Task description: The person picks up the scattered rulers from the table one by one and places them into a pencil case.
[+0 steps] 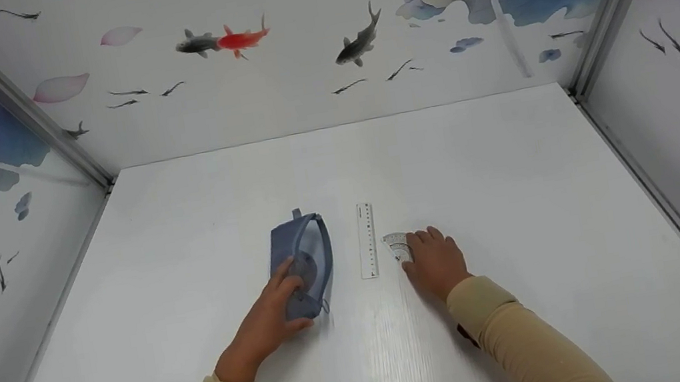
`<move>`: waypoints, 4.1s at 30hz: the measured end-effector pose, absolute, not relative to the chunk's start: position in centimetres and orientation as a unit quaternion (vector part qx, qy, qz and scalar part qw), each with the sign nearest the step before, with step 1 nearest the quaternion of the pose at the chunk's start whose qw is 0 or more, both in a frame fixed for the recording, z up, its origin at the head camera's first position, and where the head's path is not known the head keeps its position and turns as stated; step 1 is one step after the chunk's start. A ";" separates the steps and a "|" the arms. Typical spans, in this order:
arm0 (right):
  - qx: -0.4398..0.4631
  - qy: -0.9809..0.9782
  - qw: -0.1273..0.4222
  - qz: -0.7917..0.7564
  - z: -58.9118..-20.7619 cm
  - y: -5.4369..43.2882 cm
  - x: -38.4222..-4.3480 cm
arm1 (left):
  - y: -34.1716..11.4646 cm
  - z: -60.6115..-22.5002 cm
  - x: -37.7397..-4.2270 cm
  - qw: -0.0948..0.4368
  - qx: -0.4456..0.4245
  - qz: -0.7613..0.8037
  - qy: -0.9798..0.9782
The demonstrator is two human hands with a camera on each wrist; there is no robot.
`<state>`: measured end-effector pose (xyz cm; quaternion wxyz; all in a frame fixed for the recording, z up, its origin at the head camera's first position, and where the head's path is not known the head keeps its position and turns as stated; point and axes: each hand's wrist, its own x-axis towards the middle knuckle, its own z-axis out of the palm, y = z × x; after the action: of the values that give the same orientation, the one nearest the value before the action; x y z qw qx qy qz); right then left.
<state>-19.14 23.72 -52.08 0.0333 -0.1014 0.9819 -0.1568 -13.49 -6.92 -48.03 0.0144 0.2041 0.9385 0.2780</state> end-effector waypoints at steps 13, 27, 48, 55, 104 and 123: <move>-0.093 0.977 0.047 -0.185 -51.7 23.4 -18.9 | -6.9 -48.1 -13.6 0.010 0.207 0.276 0.938; -0.073 0.970 0.083 -0.217 -51.2 23.1 -19.4 | -6.9 -48.1 -13.6 0.010 0.207 0.270 0.940; -0.021 0.959 0.126 -0.252 -50.6 23.0 -20.7 | -6.8 -48.3 -13.7 0.016 0.196 0.281 0.939; -0.006 0.958 0.121 -0.261 -50.9 22.9 -21.0 | -6.9 -48.3 -13.7 0.017 0.197 0.280 0.939; 0.037 0.921 0.134 -0.363 -51.0 23.9 -20.0 | -6.8 -48.0 -13.7 0.016 0.192 0.276 0.942; 0.059 0.903 0.134 -0.404 -50.9 24.6 -19.4 | -6.8 -48.1 -13.7 0.014 0.191 0.273 0.943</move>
<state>-19.41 24.62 -50.92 0.1343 0.0595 0.9027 -0.4044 -13.74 -6.75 -48.08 0.0135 0.1908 0.9429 0.2725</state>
